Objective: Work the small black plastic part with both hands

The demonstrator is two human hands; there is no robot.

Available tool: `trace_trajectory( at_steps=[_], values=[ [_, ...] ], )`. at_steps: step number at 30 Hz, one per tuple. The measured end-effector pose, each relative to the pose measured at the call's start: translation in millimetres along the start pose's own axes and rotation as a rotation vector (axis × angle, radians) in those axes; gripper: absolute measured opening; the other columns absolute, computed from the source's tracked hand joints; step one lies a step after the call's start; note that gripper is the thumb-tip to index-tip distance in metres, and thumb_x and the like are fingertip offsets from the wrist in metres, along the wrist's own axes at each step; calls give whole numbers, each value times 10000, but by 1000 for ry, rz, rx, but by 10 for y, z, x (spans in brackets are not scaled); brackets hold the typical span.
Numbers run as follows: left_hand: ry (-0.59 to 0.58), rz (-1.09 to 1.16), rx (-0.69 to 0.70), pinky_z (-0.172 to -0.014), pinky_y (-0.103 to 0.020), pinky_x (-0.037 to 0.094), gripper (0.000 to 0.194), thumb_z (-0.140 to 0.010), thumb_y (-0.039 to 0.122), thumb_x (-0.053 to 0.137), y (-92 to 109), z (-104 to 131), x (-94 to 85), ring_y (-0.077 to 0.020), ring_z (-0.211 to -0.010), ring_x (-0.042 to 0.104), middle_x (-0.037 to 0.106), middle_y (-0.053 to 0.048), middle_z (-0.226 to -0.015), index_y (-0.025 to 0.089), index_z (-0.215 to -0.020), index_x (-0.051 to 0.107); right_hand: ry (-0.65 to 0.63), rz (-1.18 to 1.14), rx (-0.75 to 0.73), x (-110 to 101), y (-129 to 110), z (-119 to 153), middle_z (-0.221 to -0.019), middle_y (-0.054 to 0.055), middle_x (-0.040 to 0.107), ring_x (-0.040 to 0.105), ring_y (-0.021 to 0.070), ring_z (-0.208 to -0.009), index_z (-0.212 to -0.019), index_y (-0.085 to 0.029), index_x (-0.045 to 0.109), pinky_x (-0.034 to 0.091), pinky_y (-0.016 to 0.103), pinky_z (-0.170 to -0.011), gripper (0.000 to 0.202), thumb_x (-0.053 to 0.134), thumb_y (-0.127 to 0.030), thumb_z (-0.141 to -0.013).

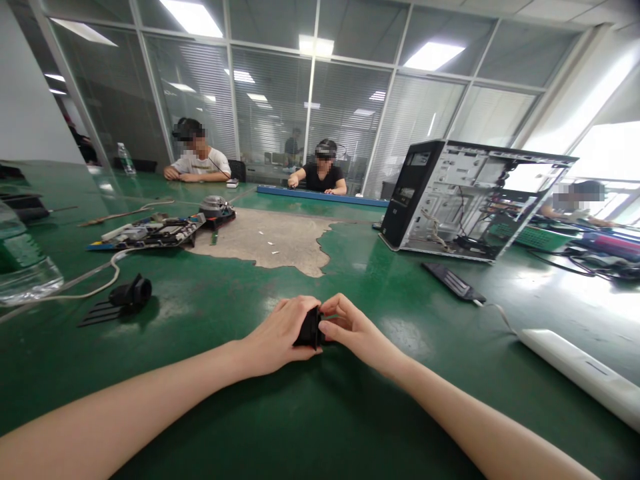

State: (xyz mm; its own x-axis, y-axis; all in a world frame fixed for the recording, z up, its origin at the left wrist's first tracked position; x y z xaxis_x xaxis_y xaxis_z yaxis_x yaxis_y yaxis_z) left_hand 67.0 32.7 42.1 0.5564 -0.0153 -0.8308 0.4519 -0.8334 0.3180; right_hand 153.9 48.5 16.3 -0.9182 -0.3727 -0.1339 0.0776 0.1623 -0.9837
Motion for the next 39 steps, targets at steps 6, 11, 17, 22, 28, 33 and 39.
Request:
trace_trajectory(
  at_steps=[6,11,17,22,28,33,39],
  values=[
    [-3,4,-4,-879,-378,351,579,-733,286,622,5,-1,-5,-241,-1048,438,449,-83,-1161,207,-1184,267,-64,12,14,31,-37,9,-901,9,527,539,143,-865,-900,-195,475,437,304,-770,268,630,-305,-712],
    [-14,3,-15,-872,-378,351,579,-731,274,623,1,-4,5,-238,-1032,445,449,-81,-1158,202,-1179,263,-87,-32,-31,64,-109,24,-896,-12,517,539,130,-851,-845,-201,449,436,277,-738,279,664,-267,-681],
    [-13,-1,-5,-891,-384,340,597,-736,298,624,7,4,7,-240,-1060,428,436,-86,-1181,212,-1189,245,-3,-22,29,3,17,-10,-871,1,535,538,129,-793,-876,-200,474,448,288,-714,249,606,-347,-725],
    [-6,-2,-8,-892,-385,342,601,-735,305,623,-6,0,5,-241,-1066,428,437,-84,-1181,217,-1194,244,-45,15,25,11,-28,-2,-894,7,536,547,141,-827,-871,-194,483,439,308,-754,251,630,-312,-706],
    [-12,-5,-8,-892,-387,338,593,-738,309,617,-25,-7,23,-238,-1056,432,440,-79,-1169,211,-1191,248,-48,14,-38,22,-116,17,-869,-11,528,546,133,-825,-834,-198,474,432,283,-737,228,637,-292,-706],
    [-18,-3,-2,-887,-384,342,598,-737,300,621,-2,-5,10,-239,-1058,430,437,-84,-1173,210,-1192,243,-3,10,17,0,9,-17,-885,3,524,539,127,-793,-887,-196,483,447,284,-709,259,617,-338,-717],
    [-18,-1,-9,-883,-380,343,594,-736,287,621,1,2,9,-237,-1052,433,440,-84,-1169,212,-1188,244,-88,-17,43,48,-15,6,-880,-7,511,547,125,-796,-894,-200,468,448,294,-722,297,652,-306,-687]
  ],
)
Point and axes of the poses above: each hand's wrist, its own z-axis away from the middle knuckle, its own x-axis out of the palm, y = z × x, the point moved 9 cm from there along -z, towards the middle knuckle
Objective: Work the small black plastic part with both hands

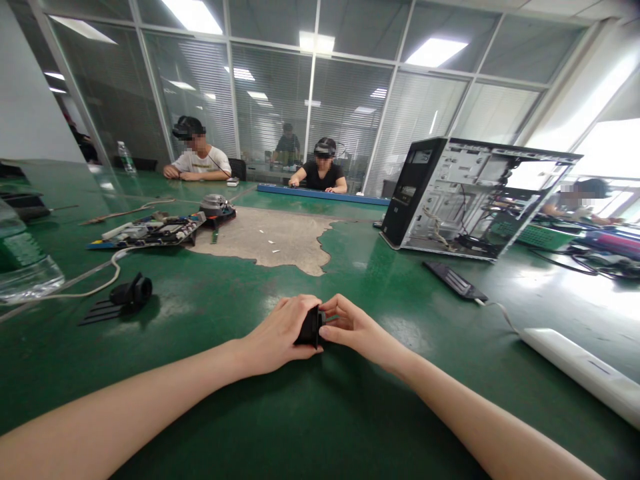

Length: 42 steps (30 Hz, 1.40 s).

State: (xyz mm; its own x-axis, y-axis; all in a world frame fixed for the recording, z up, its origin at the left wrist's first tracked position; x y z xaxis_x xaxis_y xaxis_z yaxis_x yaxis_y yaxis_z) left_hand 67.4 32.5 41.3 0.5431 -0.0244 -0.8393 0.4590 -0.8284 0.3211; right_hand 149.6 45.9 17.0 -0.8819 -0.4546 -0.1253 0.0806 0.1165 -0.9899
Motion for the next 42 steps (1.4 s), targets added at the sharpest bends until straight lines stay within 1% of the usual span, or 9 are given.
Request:
trace_trajectory(
  at_steps=[3,8,12,15,20,24,28,36,42],
  values=[
    [-1,-5,-4,-886,-387,340,608,-724,277,630,-15,4,14,-242,-1057,431,432,-86,-1184,213,-1186,240,-44,-21,-46,34,-92,22,-900,-19,501,543,129,-838,-854,-208,453,448,274,-715,342,708,-248,-629],
    [1,0,-3,-889,-392,341,595,-735,298,620,-15,0,12,-243,-1065,430,436,-84,-1178,215,-1187,241,42,-58,-12,0,-43,16,-834,-27,505,540,101,-736,-819,-203,457,456,269,-680,248,619,-357,-714],
    [8,6,4,-896,-384,338,592,-735,295,621,-2,0,-4,-235,-1067,428,441,-80,-1173,215,-1189,251,91,-10,35,-35,51,-1,-894,0,520,543,117,-773,-893,-202,474,465,294,-710,298,619,-382,-705],
    [13,10,6,-893,-384,339,578,-743,296,609,-1,1,-10,-233,-1060,434,445,-79,-1168,216,-1191,254,68,25,49,-39,62,-6,-903,11,529,545,124,-792,-920,-194,483,460,301,-730,303,606,-382,-715],
    [9,5,-4,-882,-387,346,588,-732,290,616,-19,3,0,-242,-1053,440,444,-82,-1170,216,-1189,255,-26,3,-63,27,-104,20,-889,-9,527,546,139,-853,-856,-200,471,443,288,-744,323,697,-288,-642],
    [14,3,-3,-880,-388,350,591,-732,299,617,-15,4,-4,-243,-1052,443,446,-86,-1170,214,-1190,254,44,-11,-47,-17,-83,16,-836,-14,528,543,118,-777,-825,-197,477,446,274,-705,234,623,-342,-714],
    [26,5,7,-886,-379,352,590,-729,297,625,2,0,-17,-237,-1053,447,452,-82,-1166,209,-1189,265,84,0,3,-50,7,-7,-896,5,535,543,120,-776,-893,-199,488,457,285,-707,274,617,-359,-713],
    [3,-8,-3,-888,-387,342,594,-732,282,626,-12,-4,9,-234,-1053,439,441,-85,-1168,205,-1184,247,3,-32,-32,11,-80,27,-936,-15,515,570,122,-826,-848,-201,469,451,260,-710,294,683,-258,-656],
    [9,-2,-4,-888,-390,344,591,-737,309,617,-15,-5,1,-242,-1061,433,439,-83,-1171,214,-1188,246,56,-18,-33,-23,-63,14,-853,-13,548,570,124,-796,-833,-194,474,453,284,-734,232,633,-307,-708]
  ],
)
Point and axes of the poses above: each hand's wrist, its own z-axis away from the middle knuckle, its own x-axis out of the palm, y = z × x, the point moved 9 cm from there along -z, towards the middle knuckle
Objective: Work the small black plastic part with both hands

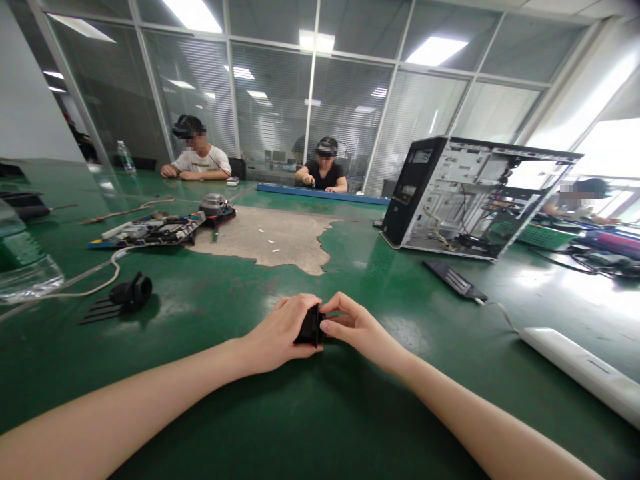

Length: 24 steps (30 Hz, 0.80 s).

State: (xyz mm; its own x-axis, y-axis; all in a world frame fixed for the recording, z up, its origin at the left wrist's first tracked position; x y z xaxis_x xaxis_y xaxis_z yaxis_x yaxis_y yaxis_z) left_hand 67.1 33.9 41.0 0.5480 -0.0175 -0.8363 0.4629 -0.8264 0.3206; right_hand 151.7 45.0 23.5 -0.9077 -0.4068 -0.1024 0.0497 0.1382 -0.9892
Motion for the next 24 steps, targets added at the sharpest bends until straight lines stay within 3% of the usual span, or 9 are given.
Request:
trace_trajectory(
  at_steps=[7,13,19,24],
  values=[
    [13,17,12,-890,-387,345,578,-743,308,609,19,2,-16,-240,-1058,442,450,-79,-1163,219,-1193,256,17,63,42,-31,88,-14,-933,9,523,563,121,-796,-943,-202,480,455,288,-734,288,616,-320,-718],
    [-2,11,3,-877,-385,351,578,-739,303,614,-1,2,5,-241,-1048,443,449,-80,-1156,216,-1184,258,-25,10,-22,18,-20,9,-917,-11,538,562,133,-854,-839,-204,464,444,278,-749,268,667,-258,-673],
    [2,17,0,-884,-388,347,582,-733,308,620,-1,-5,-2,-239,-1049,447,451,-75,-1159,218,-1183,261,63,40,-18,-51,24,-11,-893,6,567,562,145,-844,-848,-192,494,445,305,-764,241,632,-326,-704],
    [13,24,2,-891,-399,345,588,-734,307,617,2,5,-8,-247,-1066,441,448,-80,-1174,226,-1194,260,32,37,55,-29,85,-13,-933,10,541,570,123,-774,-920,-203,480,476,300,-714,279,608,-345,-717]
  ],
)
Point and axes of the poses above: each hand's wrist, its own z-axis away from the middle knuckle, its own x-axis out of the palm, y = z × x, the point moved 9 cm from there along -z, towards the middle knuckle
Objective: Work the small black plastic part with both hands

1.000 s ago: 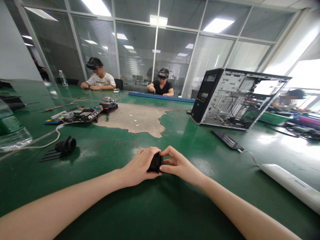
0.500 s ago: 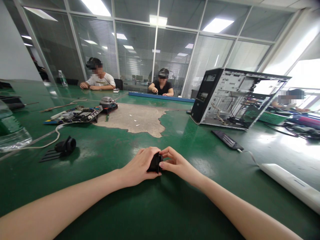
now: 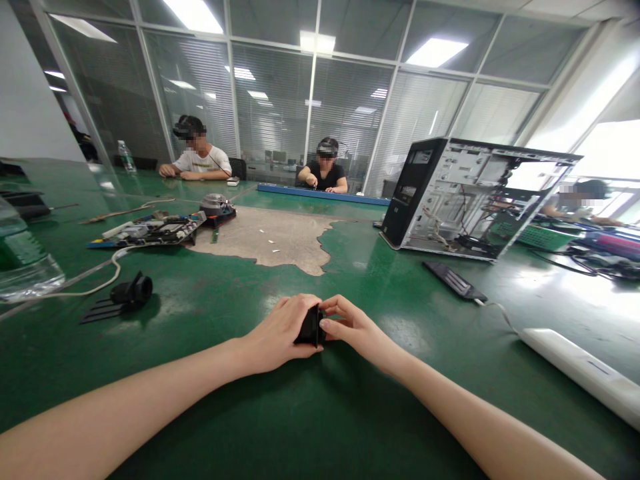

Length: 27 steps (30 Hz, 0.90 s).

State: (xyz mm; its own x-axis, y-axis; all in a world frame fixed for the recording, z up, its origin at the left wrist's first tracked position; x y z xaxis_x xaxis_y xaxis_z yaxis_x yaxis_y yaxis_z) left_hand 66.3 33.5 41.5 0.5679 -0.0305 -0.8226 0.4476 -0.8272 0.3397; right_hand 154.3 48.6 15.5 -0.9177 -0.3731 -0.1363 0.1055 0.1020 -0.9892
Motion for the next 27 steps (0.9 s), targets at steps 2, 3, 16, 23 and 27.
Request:
trace_trajectory(
  at_steps=[2,3,16,23,27],
  values=[
    [-5,-1,-1,-888,-400,347,591,-731,307,620,1,2,3,-249,-1062,443,444,-82,-1180,228,-1192,258,-21,1,-13,26,-44,13,-908,-6,531,570,117,-769,-877,-203,470,475,293,-714,249,618,-307,-707],
    [-8,-2,-4,-885,-397,349,591,-730,304,622,1,1,3,-249,-1058,444,443,-81,-1180,227,-1189,258,-26,9,-34,37,-81,23,-894,-13,526,569,121,-789,-855,-203,462,470,289,-720,243,630,-273,-694],
    [-37,52,-127,-822,-391,374,577,-696,276,629,-97,-8,47,-246,-972,459,463,-75,-1105,213,-1161,293,34,96,-76,71,-143,77,-863,-4,543,571,146,-853,-860,-205,421,473,293,-729,286,538,-56,-645],
    [-69,190,-314,-811,-387,382,531,-698,375,607,-328,0,107,-243,-959,456,469,-79,-1045,189,-1110,328,42,78,-4,-65,20,-10,-759,-29,584,586,135,-751,-809,-196,433,440,297,-721,270,588,-84,-618],
    [-81,154,-404,-829,-418,359,546,-682,427,608,-455,22,100,-260,-970,440,473,-78,-1052,197,-1101,343,135,115,33,-242,65,-61,-811,-4,604,578,146,-791,-803,-184,478,427,317,-769,275,660,-157,-598]
  ],
)
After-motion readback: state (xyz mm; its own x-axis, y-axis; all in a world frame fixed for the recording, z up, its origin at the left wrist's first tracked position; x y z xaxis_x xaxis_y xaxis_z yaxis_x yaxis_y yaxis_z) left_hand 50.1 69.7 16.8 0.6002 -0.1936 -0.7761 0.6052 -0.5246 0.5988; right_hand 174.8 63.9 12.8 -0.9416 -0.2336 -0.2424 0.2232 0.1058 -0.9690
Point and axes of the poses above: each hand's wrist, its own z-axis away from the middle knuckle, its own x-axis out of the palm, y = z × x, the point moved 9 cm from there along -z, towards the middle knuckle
